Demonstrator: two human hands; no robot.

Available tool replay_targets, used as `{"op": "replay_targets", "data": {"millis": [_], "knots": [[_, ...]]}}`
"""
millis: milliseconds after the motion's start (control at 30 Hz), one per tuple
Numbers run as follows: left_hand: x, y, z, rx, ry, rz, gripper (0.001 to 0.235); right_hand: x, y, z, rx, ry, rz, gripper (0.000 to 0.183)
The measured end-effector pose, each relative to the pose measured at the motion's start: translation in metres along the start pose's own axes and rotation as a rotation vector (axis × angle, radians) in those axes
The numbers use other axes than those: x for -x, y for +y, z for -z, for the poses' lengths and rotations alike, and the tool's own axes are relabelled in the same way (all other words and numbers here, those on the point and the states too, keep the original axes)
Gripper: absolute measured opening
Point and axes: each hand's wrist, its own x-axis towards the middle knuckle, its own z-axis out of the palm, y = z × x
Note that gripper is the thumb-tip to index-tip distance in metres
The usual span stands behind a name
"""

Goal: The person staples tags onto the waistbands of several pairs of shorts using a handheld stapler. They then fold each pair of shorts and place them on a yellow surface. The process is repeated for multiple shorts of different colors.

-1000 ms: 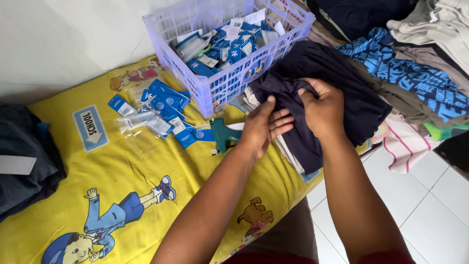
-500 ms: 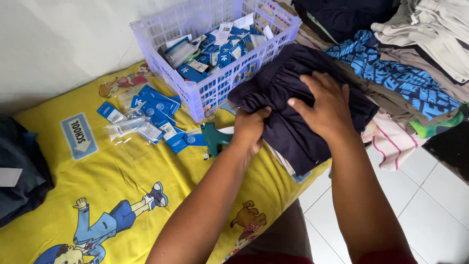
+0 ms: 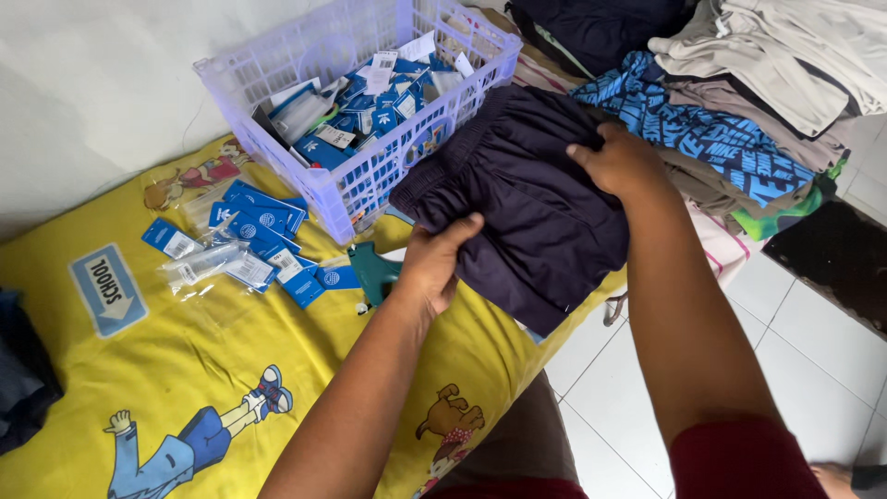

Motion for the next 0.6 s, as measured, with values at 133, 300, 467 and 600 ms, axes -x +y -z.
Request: {"op": "replay_targets", "data": {"millis": [133, 300, 467, 600], "knots": [[-0.002, -0.005, 0.008, -0.201, -0.039, -0.05, 0.069, -0.017, 0.017, -0.015, 0.057, 0.109, 0.036, 0.06], [-0.016, -0.001, 0.016, -0.402, 0.112, -0.166, 0.055, -0.026, 0.024, -0.017, 0.039, 0.489, 0.25, 0.033], [-0.006, 0.016, 0.012, -0.415, 0.186, -0.322, 0.058, -0.013, 0.018, -0.018, -0.166, 0.731, 0.562, 0.021], [-0.005, 0.018, 0.015, -0.155, 0.243, -0.295, 0.078, -0.014, 0.014, -0.019, -0.073, 0.577, 0.344, 0.033]]}}
